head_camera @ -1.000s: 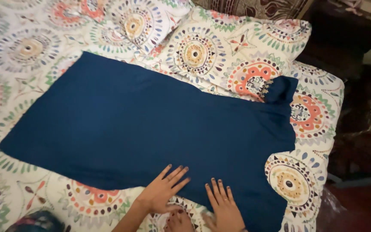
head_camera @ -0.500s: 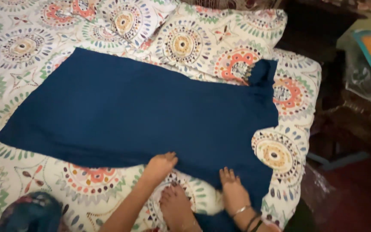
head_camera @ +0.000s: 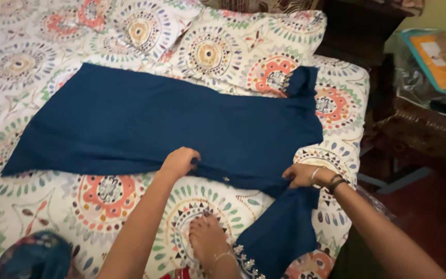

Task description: Folding a blue dress on a bed.

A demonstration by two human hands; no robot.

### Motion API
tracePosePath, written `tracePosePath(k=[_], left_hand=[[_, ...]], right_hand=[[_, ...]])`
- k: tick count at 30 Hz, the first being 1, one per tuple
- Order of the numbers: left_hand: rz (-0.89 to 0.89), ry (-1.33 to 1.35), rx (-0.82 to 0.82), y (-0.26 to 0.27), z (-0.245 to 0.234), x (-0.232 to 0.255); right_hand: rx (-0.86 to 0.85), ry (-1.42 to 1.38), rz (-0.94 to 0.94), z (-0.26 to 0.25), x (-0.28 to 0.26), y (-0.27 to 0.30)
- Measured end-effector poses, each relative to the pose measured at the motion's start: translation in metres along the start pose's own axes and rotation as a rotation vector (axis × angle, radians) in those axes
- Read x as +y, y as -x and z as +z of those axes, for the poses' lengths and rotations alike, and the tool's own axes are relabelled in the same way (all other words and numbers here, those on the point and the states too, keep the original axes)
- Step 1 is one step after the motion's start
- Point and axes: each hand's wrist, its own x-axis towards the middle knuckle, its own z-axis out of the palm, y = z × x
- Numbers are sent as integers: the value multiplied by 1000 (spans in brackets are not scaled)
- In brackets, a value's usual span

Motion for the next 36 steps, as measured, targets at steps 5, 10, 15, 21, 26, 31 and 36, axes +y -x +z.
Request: tracePosePath(k=[5,10,15,21,26,31,36], left_hand=[[34,12,-16,-31,22,-28],[89,57,3,-59,24,-45],[42,155,-206,-73,0,-37],[124,142,-227,-63,-7,-8],[367,202,-137,-68,0,50],[438,235,-286,-95,13,78],[350,354,-397,-113,22,76]], right_hand=[[-78,-39,276,-51,-68,27],[-102,16,194,-54,-28,-6],[-76,-250,92,-43,-16,-9],[464,-146,-595,-74,-108,103],[416,678,-829,-2,-111,112],[376,-15,-810,-13,-84,103],[666,-1352,208,2,25,60]])
